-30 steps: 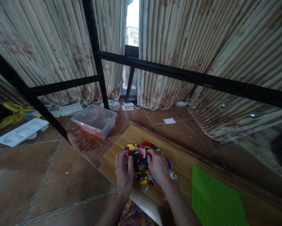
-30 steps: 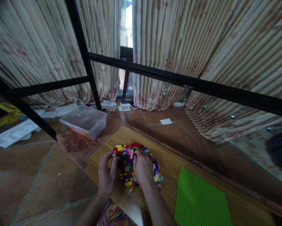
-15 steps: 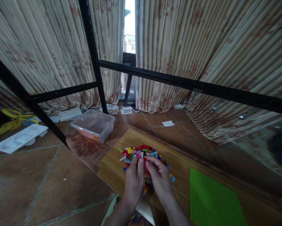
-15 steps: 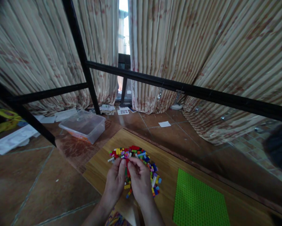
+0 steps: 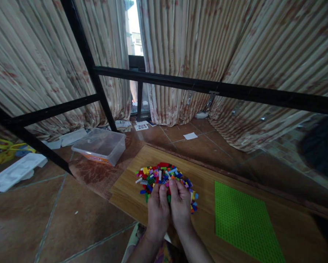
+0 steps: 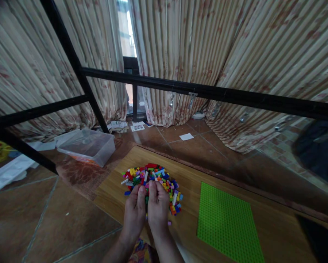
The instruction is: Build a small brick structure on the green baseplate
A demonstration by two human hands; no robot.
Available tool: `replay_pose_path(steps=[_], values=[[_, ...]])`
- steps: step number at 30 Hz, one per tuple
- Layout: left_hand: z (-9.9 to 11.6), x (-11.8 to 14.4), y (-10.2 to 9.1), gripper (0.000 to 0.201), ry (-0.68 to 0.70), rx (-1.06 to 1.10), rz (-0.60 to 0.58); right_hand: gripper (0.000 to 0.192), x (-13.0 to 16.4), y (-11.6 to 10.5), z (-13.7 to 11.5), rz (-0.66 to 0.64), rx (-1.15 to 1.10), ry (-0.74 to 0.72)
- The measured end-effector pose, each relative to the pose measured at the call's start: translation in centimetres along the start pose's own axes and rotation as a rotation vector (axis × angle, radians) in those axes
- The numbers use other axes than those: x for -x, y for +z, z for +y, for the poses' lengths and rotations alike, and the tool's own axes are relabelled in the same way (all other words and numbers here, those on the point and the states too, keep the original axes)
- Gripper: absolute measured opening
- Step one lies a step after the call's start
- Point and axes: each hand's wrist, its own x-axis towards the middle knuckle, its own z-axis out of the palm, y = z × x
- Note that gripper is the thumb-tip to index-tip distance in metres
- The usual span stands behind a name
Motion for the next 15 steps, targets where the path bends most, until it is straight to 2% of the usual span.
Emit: replay_pose_path(steps=[4,6,11,13,15], values=[[0.1,-0.3,0.1,0.025,-0.377,0.314,0.032,0.041,-0.3,0.3,0.6,0.057,-0.055,0.086],[0.4,-0.3,0.1,0.022,-0.487,0.391,0.025,0.041,-0.5,0.2,0.6,0.037,-0.015,0.071],[0.6,-0.1,0.5,0.034,-0.524,0.435,-0.023,0.041,-0.9,-0.3,0.1,0.032,0.128,-0.010],[0.4,0.0,0.7,0.041,-0.481,0.418,-0.064,0.040,-1.1,-0.4,0.0,0.029,0.150,-0.016],[0.2,0.0,0.7,0.043,-0.391,0.384,-0.153,0.039,-1.1,-0.5,0.1,0.019,0.141,-0.002]])
